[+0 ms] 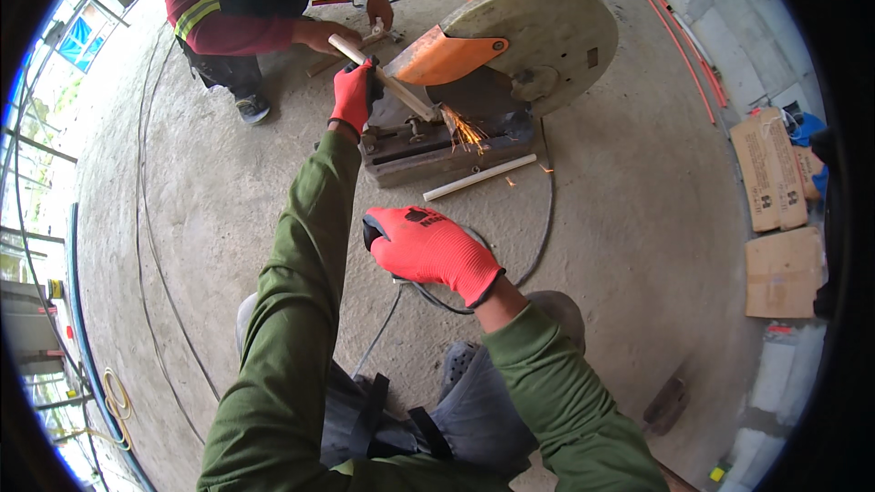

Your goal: The person uses a chop saw to cut several white pipes into shorter segments. They position each pipe, lower the blade to cut, and then remove the cut pieces, repeating the process for multiple pipes.

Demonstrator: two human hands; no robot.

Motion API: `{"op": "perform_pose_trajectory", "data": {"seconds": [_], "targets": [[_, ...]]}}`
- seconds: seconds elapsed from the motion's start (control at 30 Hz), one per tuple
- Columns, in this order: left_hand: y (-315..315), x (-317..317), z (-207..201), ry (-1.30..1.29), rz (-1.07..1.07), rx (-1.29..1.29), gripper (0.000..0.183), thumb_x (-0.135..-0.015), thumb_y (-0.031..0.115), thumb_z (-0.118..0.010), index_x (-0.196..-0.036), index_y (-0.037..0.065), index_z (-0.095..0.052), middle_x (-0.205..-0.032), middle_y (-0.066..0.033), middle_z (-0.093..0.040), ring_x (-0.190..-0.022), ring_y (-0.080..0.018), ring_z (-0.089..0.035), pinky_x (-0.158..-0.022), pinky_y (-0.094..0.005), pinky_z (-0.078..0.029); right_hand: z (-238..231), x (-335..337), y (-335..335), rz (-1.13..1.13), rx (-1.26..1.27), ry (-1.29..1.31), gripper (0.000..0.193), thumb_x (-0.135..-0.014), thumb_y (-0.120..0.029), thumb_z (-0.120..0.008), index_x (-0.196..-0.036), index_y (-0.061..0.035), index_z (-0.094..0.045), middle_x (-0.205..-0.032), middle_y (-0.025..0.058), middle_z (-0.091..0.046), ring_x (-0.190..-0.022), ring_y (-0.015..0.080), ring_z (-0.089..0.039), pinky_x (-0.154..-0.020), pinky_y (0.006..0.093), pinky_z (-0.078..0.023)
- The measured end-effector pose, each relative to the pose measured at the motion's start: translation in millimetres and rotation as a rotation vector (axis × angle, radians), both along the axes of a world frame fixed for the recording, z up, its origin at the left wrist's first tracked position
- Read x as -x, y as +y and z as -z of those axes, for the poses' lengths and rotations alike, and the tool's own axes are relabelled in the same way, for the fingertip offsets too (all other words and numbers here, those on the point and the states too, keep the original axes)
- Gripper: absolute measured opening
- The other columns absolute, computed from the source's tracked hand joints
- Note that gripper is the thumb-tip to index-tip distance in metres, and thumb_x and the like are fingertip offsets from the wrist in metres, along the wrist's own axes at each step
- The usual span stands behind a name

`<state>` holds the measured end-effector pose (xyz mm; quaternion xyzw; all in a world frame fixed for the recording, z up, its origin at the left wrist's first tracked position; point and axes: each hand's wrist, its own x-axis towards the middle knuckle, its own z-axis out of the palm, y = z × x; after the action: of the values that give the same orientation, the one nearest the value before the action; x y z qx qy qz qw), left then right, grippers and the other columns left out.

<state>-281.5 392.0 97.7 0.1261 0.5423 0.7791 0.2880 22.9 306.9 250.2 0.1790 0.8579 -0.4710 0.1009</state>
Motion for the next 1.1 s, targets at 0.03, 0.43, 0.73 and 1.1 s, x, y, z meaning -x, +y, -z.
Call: {"op": "perform_pose_trajectory", "data": {"seconds": [0.03,0.43,0.73,1.1], "targets": [[1,2,0,-0.006,0.007,0.006,0.028,-0.095,0.027,-0.075,-0.089,0.001,-0.065,-0.065,-0.0064,-0.058,-0.047,-0.0168,-0.052,-0.043,-0.0324,-0.043,-3,-1,0,0.001,0.011,-0.01,0.032,-0.087,-0.022,-0.052,-0.11,-0.0021,-0.06,-0.104,0.0271,-0.068,-0.099,0.0473,-0.063,-0.085,0.05,-0.05],[20,16,24,0.75,0.119,0.224,0.038,-0.098,0.037,-0.066,-0.088,0.001,-0.071,-0.062,-0.0061,-0.058,-0.045,-0.0184,-0.052,-0.044,-0.0337,-0.039,2,-5,3,-0.007,0.0,0.009,0.033,-0.086,-0.02,-0.052,-0.112,-0.002,-0.061,-0.105,0.0279,-0.068,-0.101,0.0478,-0.063,-0.087,0.0508,-0.05],[44,31,36,0.316,0.138,0.19,0.034,-0.094,0.036,-0.066,-0.083,0.004,-0.069,-0.063,-0.0069,-0.059,-0.044,-0.0195,-0.052,-0.043,-0.0358,-0.037,-6,-5,4,-0.03,-0.012,-0.012,0.031,-0.087,-0.019,-0.051,-0.11,-0.0012,-0.061,-0.103,0.0281,-0.068,-0.101,0.0479,-0.063,-0.087,0.0508,-0.05],[49,31,34,0.84,0.277,0.399,0.026,-0.08,0.012,-0.079,-0.104,0.004,-0.07,-0.091,-0.01,-0.074,-0.083,-0.0217,-0.072,-0.072,-0.0355,-0.055,-3,-11,10,-0.024,-0.013,0.004,0.028,-0.087,-0.018,-0.051,-0.108,-0.001,-0.059,-0.101,0.0284,-0.067,-0.1,0.0495,-0.062,-0.085,0.0519,-0.05]]}}
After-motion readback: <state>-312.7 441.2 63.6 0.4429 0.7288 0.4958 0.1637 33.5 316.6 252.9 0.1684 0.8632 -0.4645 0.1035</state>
